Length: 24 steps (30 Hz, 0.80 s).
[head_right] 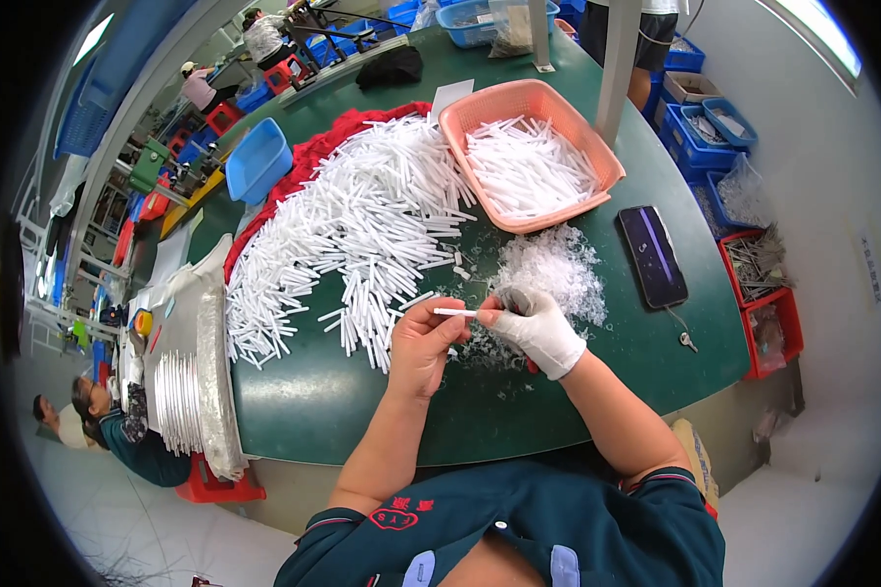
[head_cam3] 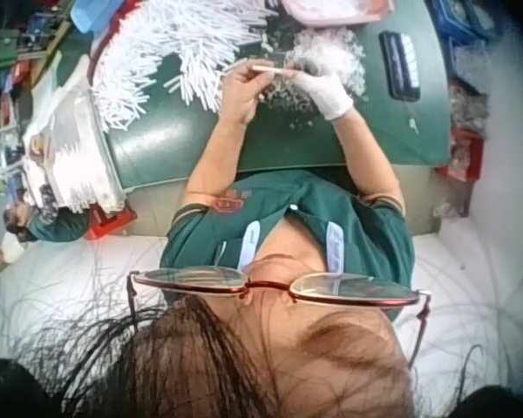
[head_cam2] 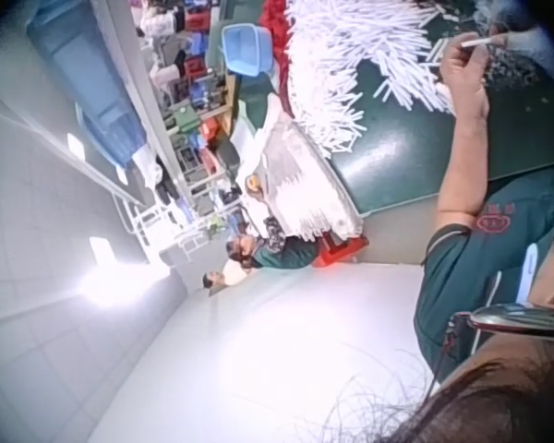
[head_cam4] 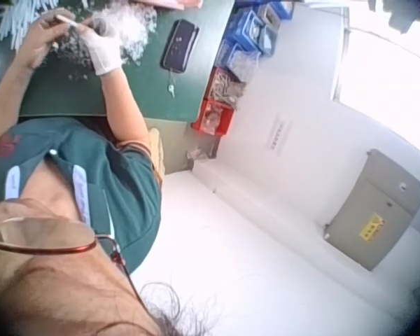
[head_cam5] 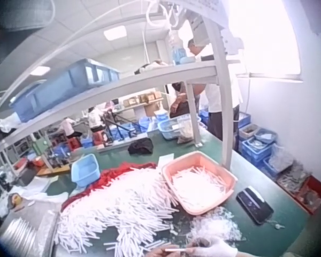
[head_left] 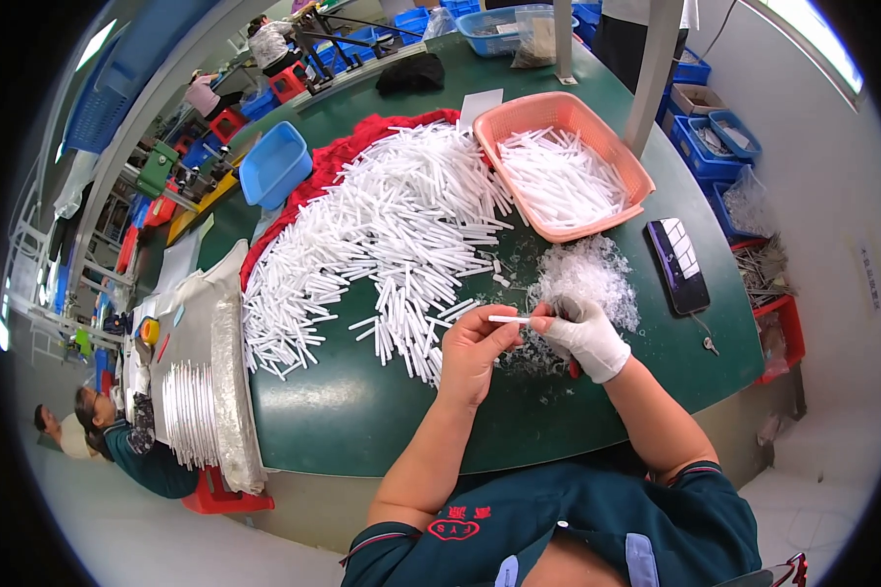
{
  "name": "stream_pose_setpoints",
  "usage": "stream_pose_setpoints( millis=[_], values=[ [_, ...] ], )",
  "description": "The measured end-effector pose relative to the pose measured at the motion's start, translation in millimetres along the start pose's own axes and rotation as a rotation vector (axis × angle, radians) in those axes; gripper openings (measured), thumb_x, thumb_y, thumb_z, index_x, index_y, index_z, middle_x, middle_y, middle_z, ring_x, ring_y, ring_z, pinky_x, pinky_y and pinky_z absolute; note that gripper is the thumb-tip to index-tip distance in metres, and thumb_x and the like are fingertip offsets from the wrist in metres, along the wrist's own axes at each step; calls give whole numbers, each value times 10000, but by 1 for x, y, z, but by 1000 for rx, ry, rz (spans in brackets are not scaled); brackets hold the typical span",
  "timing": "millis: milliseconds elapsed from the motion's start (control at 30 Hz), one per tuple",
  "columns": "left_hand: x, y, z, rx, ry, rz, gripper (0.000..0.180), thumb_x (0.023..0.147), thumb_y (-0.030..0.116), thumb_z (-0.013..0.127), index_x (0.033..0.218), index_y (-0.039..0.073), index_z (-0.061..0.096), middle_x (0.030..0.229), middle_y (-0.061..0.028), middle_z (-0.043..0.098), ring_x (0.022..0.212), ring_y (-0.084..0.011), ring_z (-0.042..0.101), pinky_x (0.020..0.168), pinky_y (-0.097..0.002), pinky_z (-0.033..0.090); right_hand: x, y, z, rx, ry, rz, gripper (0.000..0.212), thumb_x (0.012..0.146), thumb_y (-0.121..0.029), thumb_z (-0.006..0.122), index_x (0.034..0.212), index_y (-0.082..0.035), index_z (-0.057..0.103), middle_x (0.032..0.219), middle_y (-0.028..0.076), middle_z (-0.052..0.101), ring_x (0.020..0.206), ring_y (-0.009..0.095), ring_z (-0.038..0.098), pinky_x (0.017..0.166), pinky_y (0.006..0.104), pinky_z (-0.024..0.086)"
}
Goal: The person trims white plastic tubes by shaving them with a handheld cutter and places the trimmed tubes into a basket.
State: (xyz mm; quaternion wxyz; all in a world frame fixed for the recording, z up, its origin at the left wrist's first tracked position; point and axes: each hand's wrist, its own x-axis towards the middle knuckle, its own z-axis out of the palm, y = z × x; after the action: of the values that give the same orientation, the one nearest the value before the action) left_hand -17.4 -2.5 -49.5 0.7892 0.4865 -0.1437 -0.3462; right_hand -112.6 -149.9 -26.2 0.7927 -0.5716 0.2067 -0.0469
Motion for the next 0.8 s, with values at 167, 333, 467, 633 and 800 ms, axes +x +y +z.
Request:
stream_pose_setpoints(
  millis=[167, 333, 467, 633, 800],
  values=[
    [0, -2, -2, -33, -45, -25, 122, 827, 34, 629, 945, 3, 622, 859, -64, 644, 708, -125, 575, 661, -242, 453, -1, 9, 1, -136, -71, -71, 252, 804, -218, 697, 891, -9, 585, 732, -32, 523, 635, 55, 448, 563, 209, 380],
    [-3, 3, 2, 95, -134, -59, 124, 875, 105, 588, 968, 26, 607, 860, -28, 637, 701, -79, 540, 661, -217, 429, -2, 2, -9, -589, 28, -400, 275, 836, -258, 646, 868, 0, 557, 694, 95, 562, 574, 176, 497, 574, 282, 437],
    [-5, 10, 11, 74, -129, -147, 98, 837, 82, 629, 902, 11, 613, 816, -45, 634, 686, -104, 543, 639, -234, 428, -6, -10, -4, -868, 26, -643, 321, 825, -324, 621, 839, -16, 532, 693, 161, 569, 617, 349, 569, 571, 376, 458],
    [-4, 7, 7, 174, -264, -205, 131, 865, 121, 601, 941, 15, 604, 797, -9, 610, 688, -69, 537, 635, -210, 424, -5, -9, -8, -1034, -18, -806, 442, 846, -491, 522, 870, -49, 513, 713, 140, 551, 656, 354, 563, 570, 423, 450],
    [-4, 6, 6, 217, -312, -194, 137, 888, 147, 586, 959, 32, 608, 797, 8, 605, 681, -57, 529, 629, -202, 416, -4, -9, -8, -1051, -15, -789, 440, 841, -493, 521, 875, -54, 516, 707, 136, 546, 652, 358, 566, 568, 423, 453]
  ],
)
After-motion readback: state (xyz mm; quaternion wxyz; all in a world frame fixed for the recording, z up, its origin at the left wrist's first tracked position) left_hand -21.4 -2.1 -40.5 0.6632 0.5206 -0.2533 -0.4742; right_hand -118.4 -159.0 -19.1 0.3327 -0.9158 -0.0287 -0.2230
